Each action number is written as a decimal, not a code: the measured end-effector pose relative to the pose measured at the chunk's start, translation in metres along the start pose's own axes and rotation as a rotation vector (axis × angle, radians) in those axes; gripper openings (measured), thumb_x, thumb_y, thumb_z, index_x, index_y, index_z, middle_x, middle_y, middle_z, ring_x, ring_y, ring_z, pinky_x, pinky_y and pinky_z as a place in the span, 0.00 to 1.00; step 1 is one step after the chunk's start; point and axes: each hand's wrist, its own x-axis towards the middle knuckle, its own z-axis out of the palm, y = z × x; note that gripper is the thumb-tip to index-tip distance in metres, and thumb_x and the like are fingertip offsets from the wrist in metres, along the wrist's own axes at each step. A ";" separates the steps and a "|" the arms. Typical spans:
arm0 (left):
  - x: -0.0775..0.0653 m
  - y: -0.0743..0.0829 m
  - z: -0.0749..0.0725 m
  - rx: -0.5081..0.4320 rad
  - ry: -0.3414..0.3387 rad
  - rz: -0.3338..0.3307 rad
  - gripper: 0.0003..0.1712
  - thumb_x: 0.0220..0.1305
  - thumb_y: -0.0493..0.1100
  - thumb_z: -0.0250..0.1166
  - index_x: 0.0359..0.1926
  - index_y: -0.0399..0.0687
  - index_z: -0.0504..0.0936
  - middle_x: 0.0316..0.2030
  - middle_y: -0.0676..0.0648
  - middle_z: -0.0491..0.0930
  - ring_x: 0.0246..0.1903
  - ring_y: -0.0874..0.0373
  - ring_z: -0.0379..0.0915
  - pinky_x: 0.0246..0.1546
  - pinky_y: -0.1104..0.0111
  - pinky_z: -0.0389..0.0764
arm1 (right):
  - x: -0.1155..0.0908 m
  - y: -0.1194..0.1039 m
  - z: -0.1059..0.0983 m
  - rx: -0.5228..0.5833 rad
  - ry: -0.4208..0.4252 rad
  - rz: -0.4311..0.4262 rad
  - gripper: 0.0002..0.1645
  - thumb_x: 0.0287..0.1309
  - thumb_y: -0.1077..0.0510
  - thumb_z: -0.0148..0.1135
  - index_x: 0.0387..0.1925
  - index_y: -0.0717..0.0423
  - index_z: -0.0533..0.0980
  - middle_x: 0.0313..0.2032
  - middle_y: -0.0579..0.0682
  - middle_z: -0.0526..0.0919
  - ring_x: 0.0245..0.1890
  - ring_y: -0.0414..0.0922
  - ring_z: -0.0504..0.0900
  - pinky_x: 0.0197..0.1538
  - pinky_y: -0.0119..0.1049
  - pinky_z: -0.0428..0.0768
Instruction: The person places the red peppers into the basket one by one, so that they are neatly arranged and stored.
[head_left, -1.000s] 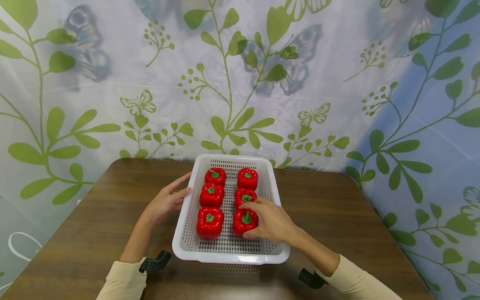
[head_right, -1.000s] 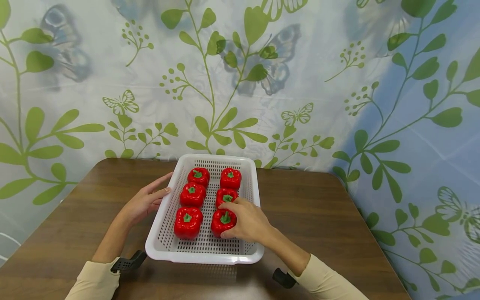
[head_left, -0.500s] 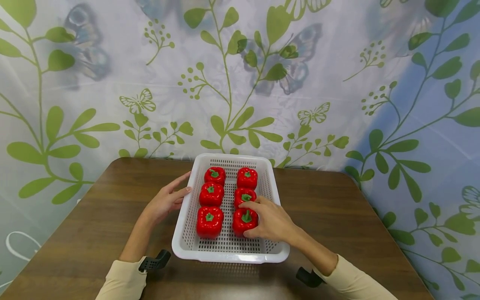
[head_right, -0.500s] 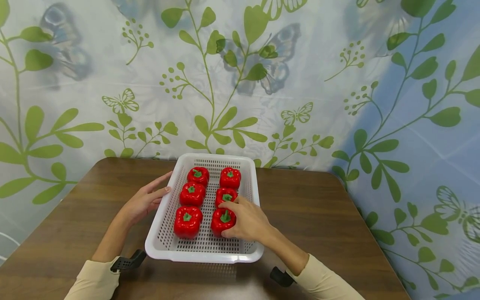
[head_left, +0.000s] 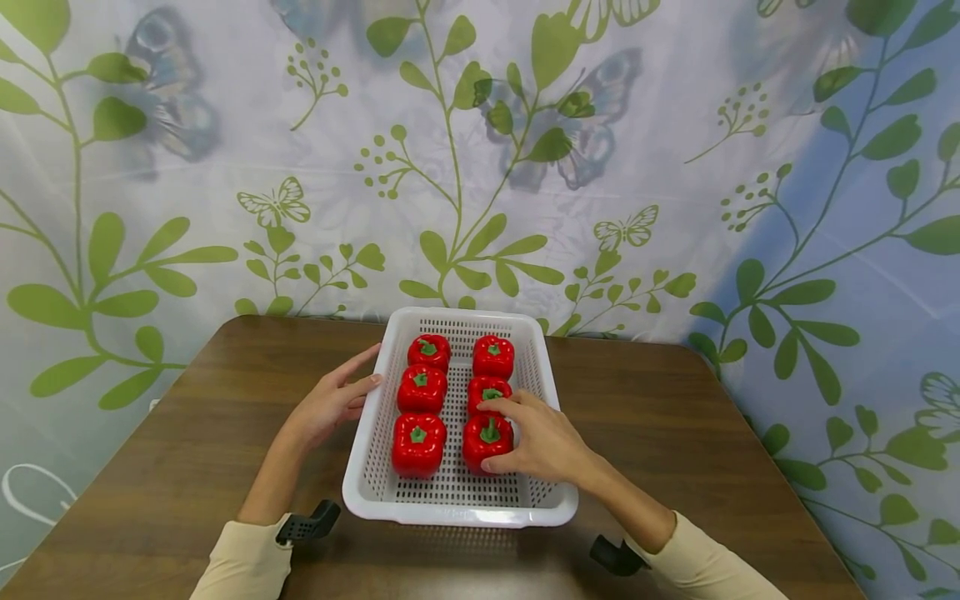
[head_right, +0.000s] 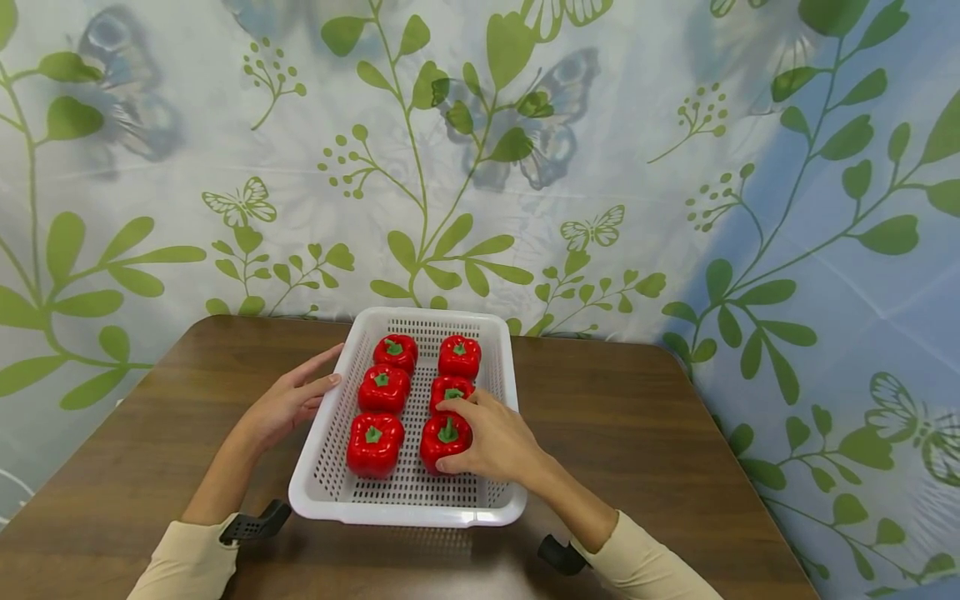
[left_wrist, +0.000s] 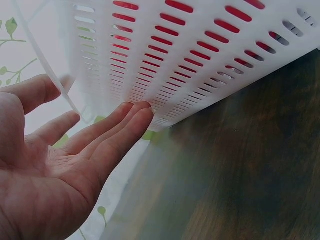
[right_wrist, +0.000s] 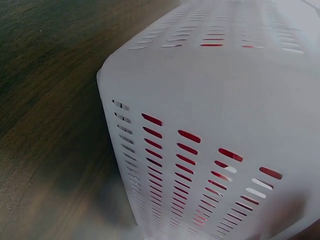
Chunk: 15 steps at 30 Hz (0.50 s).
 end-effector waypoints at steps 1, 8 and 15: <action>0.000 0.000 0.000 0.000 0.000 -0.001 0.38 0.76 0.51 0.58 0.80 0.63 0.53 0.72 0.32 0.64 0.62 0.33 0.75 0.54 0.48 0.83 | 0.000 0.000 -0.001 0.012 -0.003 0.000 0.43 0.43 0.38 0.80 0.64 0.35 0.76 0.57 0.47 0.77 0.52 0.43 0.76 0.46 0.42 0.86; 0.000 0.000 0.001 -0.002 -0.004 -0.002 0.38 0.76 0.52 0.58 0.80 0.63 0.53 0.72 0.33 0.64 0.62 0.33 0.75 0.55 0.48 0.83 | 0.002 0.003 -0.007 0.111 -0.021 -0.010 0.44 0.46 0.40 0.79 0.66 0.41 0.75 0.59 0.50 0.78 0.55 0.49 0.78 0.48 0.47 0.86; 0.001 -0.001 0.000 -0.003 -0.004 -0.001 0.38 0.76 0.51 0.58 0.81 0.63 0.53 0.72 0.32 0.64 0.63 0.33 0.74 0.55 0.47 0.83 | 0.006 0.010 -0.016 0.217 -0.045 0.002 0.42 0.50 0.44 0.78 0.67 0.48 0.74 0.52 0.52 0.81 0.48 0.51 0.81 0.50 0.46 0.85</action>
